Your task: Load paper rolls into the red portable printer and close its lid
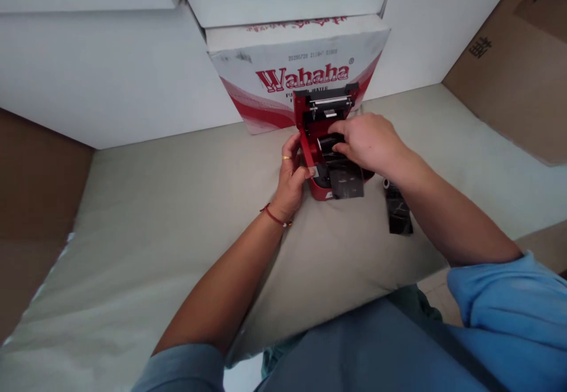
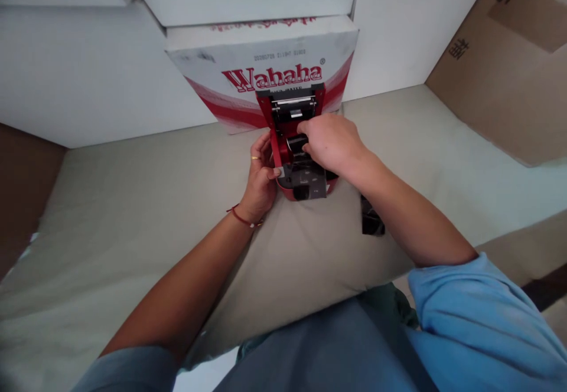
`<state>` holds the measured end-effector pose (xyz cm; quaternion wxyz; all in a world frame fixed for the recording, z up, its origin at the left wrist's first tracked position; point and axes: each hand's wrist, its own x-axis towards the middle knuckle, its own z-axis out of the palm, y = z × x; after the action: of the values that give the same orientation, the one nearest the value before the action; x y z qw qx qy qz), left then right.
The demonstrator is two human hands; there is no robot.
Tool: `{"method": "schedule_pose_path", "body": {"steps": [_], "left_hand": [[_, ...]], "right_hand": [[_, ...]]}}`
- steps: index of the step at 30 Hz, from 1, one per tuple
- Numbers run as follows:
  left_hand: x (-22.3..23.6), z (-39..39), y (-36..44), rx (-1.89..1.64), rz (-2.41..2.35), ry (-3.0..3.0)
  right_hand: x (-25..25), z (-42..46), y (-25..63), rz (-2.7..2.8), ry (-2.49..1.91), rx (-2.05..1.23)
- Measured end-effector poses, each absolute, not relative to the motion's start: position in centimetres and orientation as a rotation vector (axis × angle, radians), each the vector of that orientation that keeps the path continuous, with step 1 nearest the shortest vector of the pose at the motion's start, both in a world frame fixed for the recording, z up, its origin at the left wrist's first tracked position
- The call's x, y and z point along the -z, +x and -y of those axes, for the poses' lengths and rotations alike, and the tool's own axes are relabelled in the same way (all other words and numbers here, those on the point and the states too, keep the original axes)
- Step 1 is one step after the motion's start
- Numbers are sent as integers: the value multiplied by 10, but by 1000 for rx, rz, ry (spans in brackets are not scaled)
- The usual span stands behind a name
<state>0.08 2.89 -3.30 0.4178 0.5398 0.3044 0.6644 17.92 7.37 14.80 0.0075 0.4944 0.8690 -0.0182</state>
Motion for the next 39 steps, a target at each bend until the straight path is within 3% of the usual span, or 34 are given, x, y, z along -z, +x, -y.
{"method": "schedule_pose_path", "body": {"steps": [16,23,29,36,39], "left_hand": [[32,-28,2,-1668,-805,1345],[30,-28,-1,-1657,-794,1363],[27,-25,3,-1695,-889,1457],[-5,14,5,-1943,-1285,2015],[-13,27,14,-1825,-1257,2380]], "right_hand": [[-145,-91,146,-2562,1387,64],[-145,-53,197,-3083,1274,389],[-98,11,246,-3326,1117,301],[-80,31,254,-3298,1196,236],[-87,28,255,-3347,1179,324]]}}
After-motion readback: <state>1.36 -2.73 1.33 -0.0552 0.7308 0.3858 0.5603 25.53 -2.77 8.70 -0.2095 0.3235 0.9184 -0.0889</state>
